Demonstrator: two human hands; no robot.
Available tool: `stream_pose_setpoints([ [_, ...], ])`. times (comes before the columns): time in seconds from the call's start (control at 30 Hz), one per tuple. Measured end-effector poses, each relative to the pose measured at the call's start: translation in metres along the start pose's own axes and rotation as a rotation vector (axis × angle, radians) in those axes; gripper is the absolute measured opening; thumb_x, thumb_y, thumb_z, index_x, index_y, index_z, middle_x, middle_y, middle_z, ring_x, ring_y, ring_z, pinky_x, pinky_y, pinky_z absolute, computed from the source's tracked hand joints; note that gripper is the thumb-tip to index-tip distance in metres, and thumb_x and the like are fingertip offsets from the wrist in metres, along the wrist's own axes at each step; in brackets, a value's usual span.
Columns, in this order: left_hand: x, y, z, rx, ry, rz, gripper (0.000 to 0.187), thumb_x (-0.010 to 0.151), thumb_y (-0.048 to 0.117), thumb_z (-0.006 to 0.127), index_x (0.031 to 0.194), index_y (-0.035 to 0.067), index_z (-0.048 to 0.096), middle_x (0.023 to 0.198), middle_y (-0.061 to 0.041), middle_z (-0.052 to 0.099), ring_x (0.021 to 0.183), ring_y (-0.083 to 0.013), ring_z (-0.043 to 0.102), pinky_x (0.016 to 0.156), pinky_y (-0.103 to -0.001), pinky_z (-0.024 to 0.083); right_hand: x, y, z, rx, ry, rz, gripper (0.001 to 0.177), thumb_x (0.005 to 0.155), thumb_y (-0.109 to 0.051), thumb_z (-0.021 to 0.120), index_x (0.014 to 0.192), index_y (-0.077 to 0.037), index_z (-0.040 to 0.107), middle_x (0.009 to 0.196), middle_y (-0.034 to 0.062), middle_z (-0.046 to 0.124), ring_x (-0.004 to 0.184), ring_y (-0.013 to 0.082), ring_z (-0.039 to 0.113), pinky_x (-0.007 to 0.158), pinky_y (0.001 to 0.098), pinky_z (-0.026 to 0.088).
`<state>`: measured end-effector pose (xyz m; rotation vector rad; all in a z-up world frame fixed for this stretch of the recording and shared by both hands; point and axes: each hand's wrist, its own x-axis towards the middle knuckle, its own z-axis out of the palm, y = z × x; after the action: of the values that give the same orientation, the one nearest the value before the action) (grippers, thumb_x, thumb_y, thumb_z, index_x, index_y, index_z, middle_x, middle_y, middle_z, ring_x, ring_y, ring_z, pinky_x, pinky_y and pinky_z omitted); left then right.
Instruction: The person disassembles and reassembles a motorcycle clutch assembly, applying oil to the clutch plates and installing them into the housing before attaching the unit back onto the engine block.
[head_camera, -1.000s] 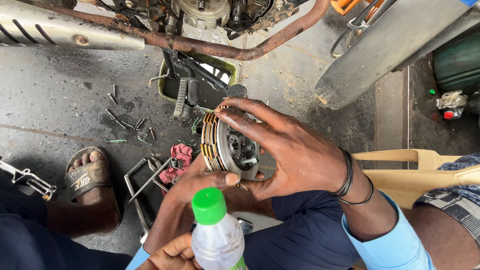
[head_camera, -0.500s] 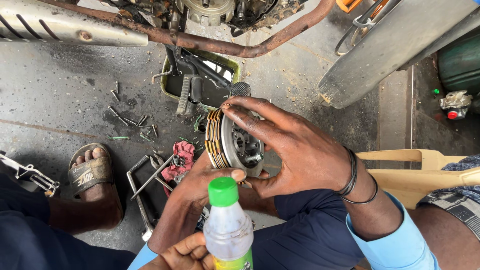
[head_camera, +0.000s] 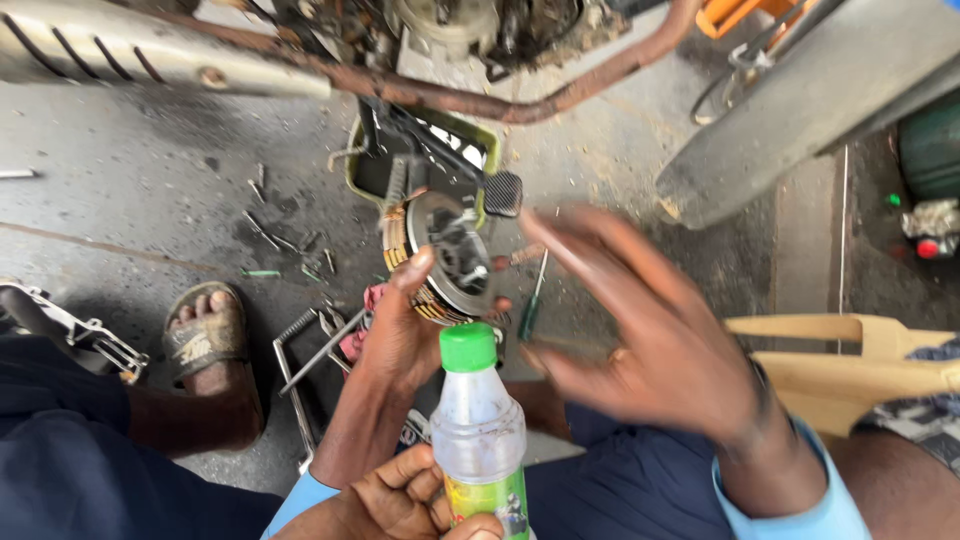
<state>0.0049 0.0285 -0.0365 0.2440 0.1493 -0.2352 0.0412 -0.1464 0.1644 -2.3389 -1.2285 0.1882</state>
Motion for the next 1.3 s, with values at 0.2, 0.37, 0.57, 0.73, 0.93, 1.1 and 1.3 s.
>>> stream_pose_setpoints([
  [0.2, 0.005, 0.039, -0.025, 0.099, 0.046, 0.262, 0.079, 0.088, 0.033, 0.076, 0.151, -0.001, 0.041, 0.129, -0.016, 0.061, 0.120, -0.0292, 0.065, 0.099, -0.058, 0.058, -0.058, -0.057, 0.066, 1.128, 0.076, 0.482, 0.085, 0.094, -0.040, 0.077, 0.157, 0.002, 0.039, 0.144, 0.0192, 0.060, 0.133, 0.0288, 0.060, 0.115, 0.0437, 0.045],
  [0.37, 0.003, 0.057, -0.024, 0.222, 0.053, 0.414, 0.091, 0.088, 0.025, 0.080, 0.160, 0.007, 0.028, 0.134, -0.016, 0.057, 0.123, -0.0318, 0.062, 0.096, -0.054, 0.060, -0.083, -0.064, 0.134, 2.076, 0.281, 1.005, 0.077, 0.097, -0.042, 0.068, 0.150, 0.004, 0.035, 0.136, 0.0272, 0.057, 0.121, 0.0333, 0.061, 0.110, 0.0467, 0.047],
  [0.57, 0.005, 0.055, -0.011, 0.435, 0.100, 0.521, 0.114, 0.078, 0.028, 0.087, 0.164, 0.035, 0.013, 0.141, -0.015, 0.045, 0.115, -0.0364, 0.065, 0.079, -0.048, 0.066, -0.086, -0.072, 0.136, 1.962, 0.098, 0.641, 0.081, 0.097, -0.025, 0.069, 0.162, -0.007, 0.023, 0.155, 0.0229, 0.045, 0.139, 0.0300, 0.051, 0.123, 0.0466, 0.038],
  [0.73, 0.010, 0.046, -0.007, 0.424, 0.104, 0.429, 0.115, 0.075, 0.030, 0.086, 0.161, 0.034, 0.010, 0.138, -0.017, 0.047, 0.117, -0.0341, 0.064, 0.083, -0.047, 0.067, -0.075, -0.075, 0.134, 1.783, 0.196, 0.489, 0.083, 0.095, -0.015, 0.074, 0.159, 0.002, 0.024, 0.162, 0.0214, 0.040, 0.153, 0.0306, 0.042, 0.130, 0.0477, 0.029],
  [0.93, 0.012, 0.030, 0.002, 0.268, 0.074, 0.329, 0.102, 0.091, 0.039, 0.083, 0.168, 0.020, 0.019, 0.151, -0.021, 0.048, 0.130, -0.0354, 0.061, 0.096, -0.055, 0.063, -0.067, -0.072, 0.132, 1.817, 0.215, 0.420, 0.084, 0.094, -0.012, 0.077, 0.159, 0.002, 0.027, 0.160, 0.0198, 0.043, 0.152, 0.0326, 0.043, 0.130, 0.0514, 0.032],
  [1.1, 0.032, 0.024, 0.024, 0.363, 0.079, 0.346, 0.102, 0.085, 0.049, 0.078, 0.159, 0.042, 0.008, 0.147, -0.012, 0.045, 0.123, -0.0338, 0.058, 0.087, -0.058, 0.062, -0.062, -0.074, 0.122, 1.866, 0.259, 0.468, 0.081, 0.093, -0.018, 0.078, 0.157, 0.001, 0.032, 0.152, 0.0206, 0.052, 0.142, 0.0352, 0.051, 0.123, 0.0536, 0.039],
  [1.3, 0.070, 0.027, 0.054, 0.338, 0.190, 0.173, 0.090, 0.083, 0.048, 0.072, 0.149, 0.047, 0.011, 0.140, -0.008, 0.050, 0.114, -0.0292, 0.062, 0.088, -0.061, 0.058, -0.083, -0.011, 0.026, 1.496, 0.630, 0.505, 0.062, 0.098, -0.019, 0.067, 0.149, 0.005, 0.042, 0.129, 0.0251, 0.062, 0.116, 0.0409, 0.064, 0.094, 0.0596, 0.056],
])
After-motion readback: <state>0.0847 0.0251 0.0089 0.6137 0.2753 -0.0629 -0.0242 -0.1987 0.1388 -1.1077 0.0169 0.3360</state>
